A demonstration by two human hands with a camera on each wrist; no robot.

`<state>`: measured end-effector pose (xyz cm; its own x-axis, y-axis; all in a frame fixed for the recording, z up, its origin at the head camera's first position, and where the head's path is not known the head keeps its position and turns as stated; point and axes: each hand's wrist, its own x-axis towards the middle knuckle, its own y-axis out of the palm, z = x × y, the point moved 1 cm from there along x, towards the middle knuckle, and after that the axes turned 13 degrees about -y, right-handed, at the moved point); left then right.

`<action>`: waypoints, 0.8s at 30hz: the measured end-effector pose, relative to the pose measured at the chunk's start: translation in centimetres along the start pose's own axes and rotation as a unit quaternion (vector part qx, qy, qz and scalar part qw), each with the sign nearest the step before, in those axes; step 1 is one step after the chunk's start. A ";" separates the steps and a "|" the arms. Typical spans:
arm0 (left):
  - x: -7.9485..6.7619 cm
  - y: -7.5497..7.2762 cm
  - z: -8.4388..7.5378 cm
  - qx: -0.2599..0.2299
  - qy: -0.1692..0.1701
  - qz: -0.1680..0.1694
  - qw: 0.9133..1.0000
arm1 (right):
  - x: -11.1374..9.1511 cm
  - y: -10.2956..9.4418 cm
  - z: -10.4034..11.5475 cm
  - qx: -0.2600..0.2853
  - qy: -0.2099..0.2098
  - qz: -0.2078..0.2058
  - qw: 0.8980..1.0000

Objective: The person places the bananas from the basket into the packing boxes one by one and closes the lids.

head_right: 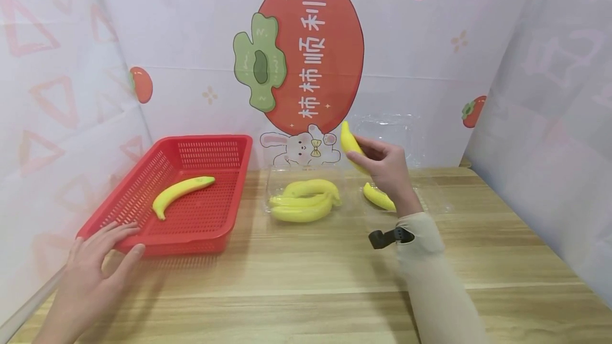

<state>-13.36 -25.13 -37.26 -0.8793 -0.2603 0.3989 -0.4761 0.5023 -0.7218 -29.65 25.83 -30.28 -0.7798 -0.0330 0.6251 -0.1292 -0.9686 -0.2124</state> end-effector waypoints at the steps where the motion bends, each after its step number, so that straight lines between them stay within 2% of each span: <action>1: 0.0 0.0 0.0 0.000 0.000 0.000 1.000 | -0.1 -0.3 0.0 0.000 0.002 -0.003 1.000; 9: 0.0 0.0 0.0 0.002 -0.004 0.003 1.000 | -0.5 -2.8 -0.6 0.012 0.009 -0.017 1.000; 15: 0.0 0.0 0.0 0.001 -0.005 0.003 1.000 | -0.5 -4.4 -0.9 -0.003 0.007 -0.035 0.999; 24: 0.0 0.1 0.1 -0.005 0.004 -0.003 1.000 | -0.7 -6.2 -0.9 0.049 0.013 -0.073 0.996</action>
<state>-13.43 -25.23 -37.37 -0.8766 -0.2569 0.4068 -0.4806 0.5084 -0.7146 -28.82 32.10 -30.07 -0.7733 0.1145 0.6236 -0.1826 -0.9821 -0.0462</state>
